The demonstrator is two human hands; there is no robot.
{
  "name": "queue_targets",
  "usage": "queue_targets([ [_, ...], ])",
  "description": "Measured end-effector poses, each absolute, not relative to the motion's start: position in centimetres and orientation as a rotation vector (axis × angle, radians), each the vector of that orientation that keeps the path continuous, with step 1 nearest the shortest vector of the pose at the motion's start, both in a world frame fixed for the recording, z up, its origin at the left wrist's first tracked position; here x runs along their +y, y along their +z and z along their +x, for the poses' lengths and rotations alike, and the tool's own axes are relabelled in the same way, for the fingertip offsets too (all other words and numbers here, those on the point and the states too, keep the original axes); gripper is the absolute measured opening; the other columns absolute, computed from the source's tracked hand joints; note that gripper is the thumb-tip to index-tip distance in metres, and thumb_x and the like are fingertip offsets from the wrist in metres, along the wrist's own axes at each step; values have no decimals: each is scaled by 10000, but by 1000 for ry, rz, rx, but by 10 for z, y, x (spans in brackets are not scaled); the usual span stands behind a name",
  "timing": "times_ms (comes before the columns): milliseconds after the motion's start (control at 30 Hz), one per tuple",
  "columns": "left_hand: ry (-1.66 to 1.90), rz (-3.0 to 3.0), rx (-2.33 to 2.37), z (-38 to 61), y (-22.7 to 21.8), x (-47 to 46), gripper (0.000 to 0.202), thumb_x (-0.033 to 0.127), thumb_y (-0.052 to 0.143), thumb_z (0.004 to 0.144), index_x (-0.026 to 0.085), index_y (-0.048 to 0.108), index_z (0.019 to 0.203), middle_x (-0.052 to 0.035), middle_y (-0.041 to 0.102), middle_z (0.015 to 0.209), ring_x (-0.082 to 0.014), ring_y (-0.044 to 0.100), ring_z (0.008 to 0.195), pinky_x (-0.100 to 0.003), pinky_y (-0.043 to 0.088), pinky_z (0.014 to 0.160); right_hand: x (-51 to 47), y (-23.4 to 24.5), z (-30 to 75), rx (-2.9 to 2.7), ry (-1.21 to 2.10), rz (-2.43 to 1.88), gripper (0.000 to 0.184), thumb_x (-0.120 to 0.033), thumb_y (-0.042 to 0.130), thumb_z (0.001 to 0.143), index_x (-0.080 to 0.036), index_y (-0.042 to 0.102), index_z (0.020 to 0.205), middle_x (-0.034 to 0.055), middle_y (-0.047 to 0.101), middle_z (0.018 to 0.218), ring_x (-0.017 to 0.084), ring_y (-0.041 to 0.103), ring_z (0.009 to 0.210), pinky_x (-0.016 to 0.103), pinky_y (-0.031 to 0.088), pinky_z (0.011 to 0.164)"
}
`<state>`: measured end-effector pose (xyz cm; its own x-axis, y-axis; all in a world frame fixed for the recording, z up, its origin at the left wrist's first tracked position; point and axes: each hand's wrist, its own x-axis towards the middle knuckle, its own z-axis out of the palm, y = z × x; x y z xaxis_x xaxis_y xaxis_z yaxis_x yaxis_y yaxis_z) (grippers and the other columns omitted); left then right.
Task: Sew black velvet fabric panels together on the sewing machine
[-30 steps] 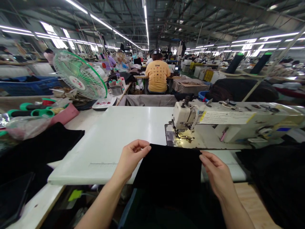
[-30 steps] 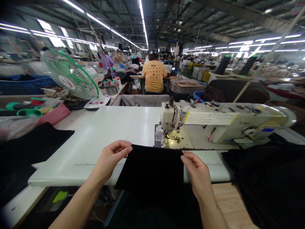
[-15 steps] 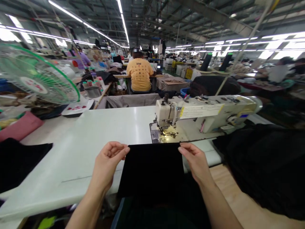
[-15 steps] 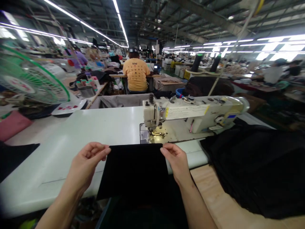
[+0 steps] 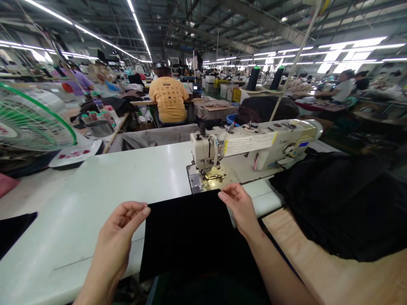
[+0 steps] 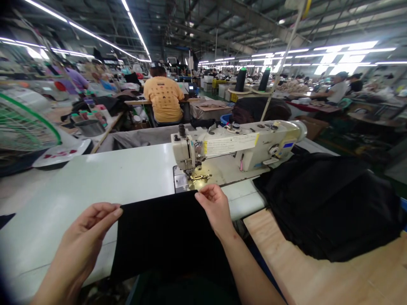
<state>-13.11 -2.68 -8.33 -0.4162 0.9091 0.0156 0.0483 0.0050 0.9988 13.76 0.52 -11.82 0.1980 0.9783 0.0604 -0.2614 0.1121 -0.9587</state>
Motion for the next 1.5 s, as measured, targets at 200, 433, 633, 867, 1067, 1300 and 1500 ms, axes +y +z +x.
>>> queue_targets([
  [200,1291,1673,1737,-135,-37,-2,215,427,684,728,246,621,825,8,629,738,-196,565,695,-307,448,665,-20,-117,135,-1350,1016,-983,113,-187,628,757,-222,570,848,-24,581,792,145,567,757,269,478,730],
  [433,726,2237,1415,-84,-55,94,27,211,583,708,236,588,719,-9,620,702,-207,558,675,-324,419,661,-64,-144,124,-1564,1125,-1126,26,-200,601,850,-218,602,831,-8,644,785,158,634,757,263,514,706],
  [633,759,2104,1390,-52,-134,120,73,194,594,700,224,535,670,3,592,657,-178,550,640,-297,430,624,-65,-178,142,-1955,579,-1077,231,-76,505,901,-224,636,1021,61,714,987,218,684,912,357,552,829],
  [867,874,1990,1400,-46,-143,130,66,150,549,708,214,547,724,7,606,699,-163,568,672,-294,451,674,-54,-176,151,-2098,273,-1122,206,-67,493,907,-213,625,967,69,678,912,230,641,839,385,530,739],
  [1067,935,1922,1433,-38,-149,147,146,146,592,711,222,488,782,4,611,736,-166,587,686,-294,471,670,-40,-177,149,-2020,246,-1080,244,-18,506,835,-220,604,929,61,669,965,237,622,943,413,517,834],
  [1300,921,1908,1463,-39,-150,147,179,129,601,733,219,473,820,-8,646,763,-164,633,702,-280,495,675,-38,-176,148,-2028,262,-1069,259,-9,499,801,-224,595,909,56,670,941,230,628,916,399,520,824],
  [1500,900,2005,1545,-38,-144,145,183,139,616,771,204,513,906,-31,653,807,-210,650,783,-328,509,731,-36,-173,150,-2051,258,-1068,255,-12,494,798,-217,608,899,64,675,939,228,629,922,395,528,833],
])
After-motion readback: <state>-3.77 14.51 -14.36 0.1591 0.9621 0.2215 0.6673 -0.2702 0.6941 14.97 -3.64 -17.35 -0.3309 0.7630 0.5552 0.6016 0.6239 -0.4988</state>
